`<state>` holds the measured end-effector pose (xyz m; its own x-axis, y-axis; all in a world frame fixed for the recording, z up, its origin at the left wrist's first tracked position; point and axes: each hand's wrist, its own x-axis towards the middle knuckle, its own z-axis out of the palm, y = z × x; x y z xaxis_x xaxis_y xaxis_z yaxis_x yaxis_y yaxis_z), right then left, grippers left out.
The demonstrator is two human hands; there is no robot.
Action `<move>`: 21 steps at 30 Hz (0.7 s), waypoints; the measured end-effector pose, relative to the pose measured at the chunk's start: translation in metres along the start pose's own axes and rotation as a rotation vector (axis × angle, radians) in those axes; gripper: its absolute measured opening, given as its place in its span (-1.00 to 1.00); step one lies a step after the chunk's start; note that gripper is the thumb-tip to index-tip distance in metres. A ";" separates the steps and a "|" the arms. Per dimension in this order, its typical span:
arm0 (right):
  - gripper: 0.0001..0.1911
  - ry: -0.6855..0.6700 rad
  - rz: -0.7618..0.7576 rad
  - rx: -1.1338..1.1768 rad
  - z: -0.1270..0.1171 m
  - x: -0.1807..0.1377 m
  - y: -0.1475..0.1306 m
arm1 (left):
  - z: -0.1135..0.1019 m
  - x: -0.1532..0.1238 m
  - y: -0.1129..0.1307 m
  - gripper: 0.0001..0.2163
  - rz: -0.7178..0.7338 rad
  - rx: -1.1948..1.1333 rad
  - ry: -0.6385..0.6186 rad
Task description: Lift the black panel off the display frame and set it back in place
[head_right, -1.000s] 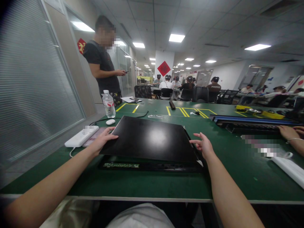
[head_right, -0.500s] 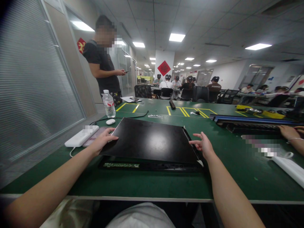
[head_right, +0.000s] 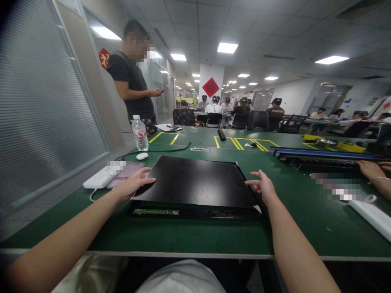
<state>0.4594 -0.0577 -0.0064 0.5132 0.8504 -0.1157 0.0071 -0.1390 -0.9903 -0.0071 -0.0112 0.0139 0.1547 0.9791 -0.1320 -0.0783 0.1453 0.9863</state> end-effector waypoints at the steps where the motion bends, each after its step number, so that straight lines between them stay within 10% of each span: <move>1: -0.61 0.002 -0.003 -0.004 0.000 0.001 0.001 | 0.000 0.000 0.000 -0.44 -0.002 0.005 -0.004; 21: -0.61 0.038 -0.161 -0.152 0.002 0.006 0.013 | 0.003 -0.006 0.012 -0.50 -0.044 -0.023 0.015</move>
<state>0.4612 -0.0531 -0.0201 0.5272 0.8483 0.0490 0.2194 -0.0802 -0.9723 -0.0064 -0.0155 0.0266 0.1437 0.9737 -0.1768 -0.0942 0.1913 0.9770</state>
